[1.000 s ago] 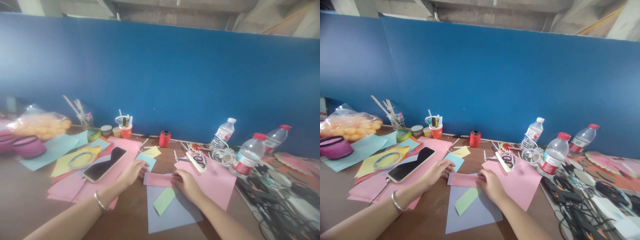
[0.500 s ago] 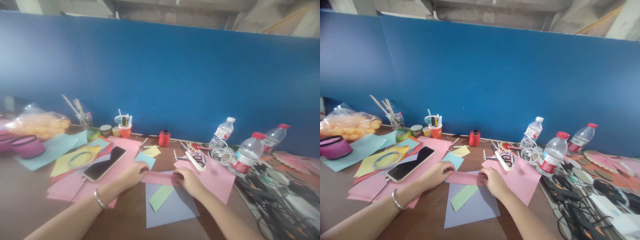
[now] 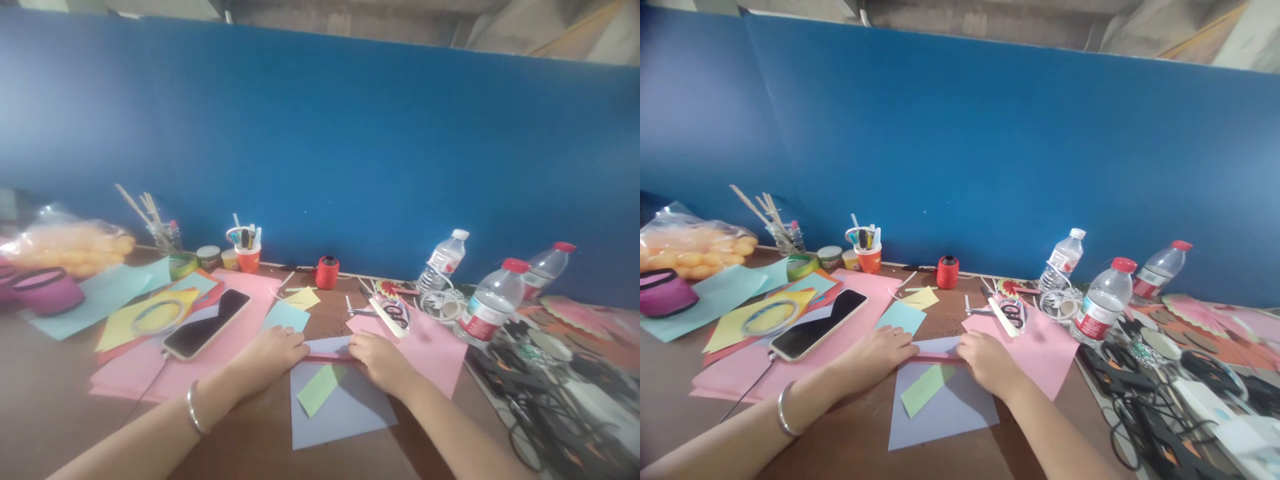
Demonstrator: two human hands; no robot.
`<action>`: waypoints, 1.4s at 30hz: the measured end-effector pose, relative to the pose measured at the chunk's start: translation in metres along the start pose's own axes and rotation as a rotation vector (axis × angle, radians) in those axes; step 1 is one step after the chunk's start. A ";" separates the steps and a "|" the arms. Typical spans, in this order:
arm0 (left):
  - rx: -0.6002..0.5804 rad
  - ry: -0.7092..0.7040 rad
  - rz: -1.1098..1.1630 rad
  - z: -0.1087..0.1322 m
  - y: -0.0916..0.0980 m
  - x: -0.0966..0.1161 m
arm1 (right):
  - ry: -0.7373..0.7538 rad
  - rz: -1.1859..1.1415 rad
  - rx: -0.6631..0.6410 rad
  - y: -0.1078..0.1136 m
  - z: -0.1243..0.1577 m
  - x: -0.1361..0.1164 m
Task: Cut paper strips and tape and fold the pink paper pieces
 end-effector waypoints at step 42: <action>-0.055 -0.158 -0.274 -0.001 -0.019 0.026 | 0.099 -0.062 -0.078 -0.002 0.000 -0.012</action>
Point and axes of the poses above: each hand's wrist, its own z-axis away from the middle knuckle, its own y-axis out of the back of the hand, x = y × z, the point moved 5 cm from there along -z, towards the middle knuckle, and after that the axes turned 14 degrees about x, right-handed, at the moved point
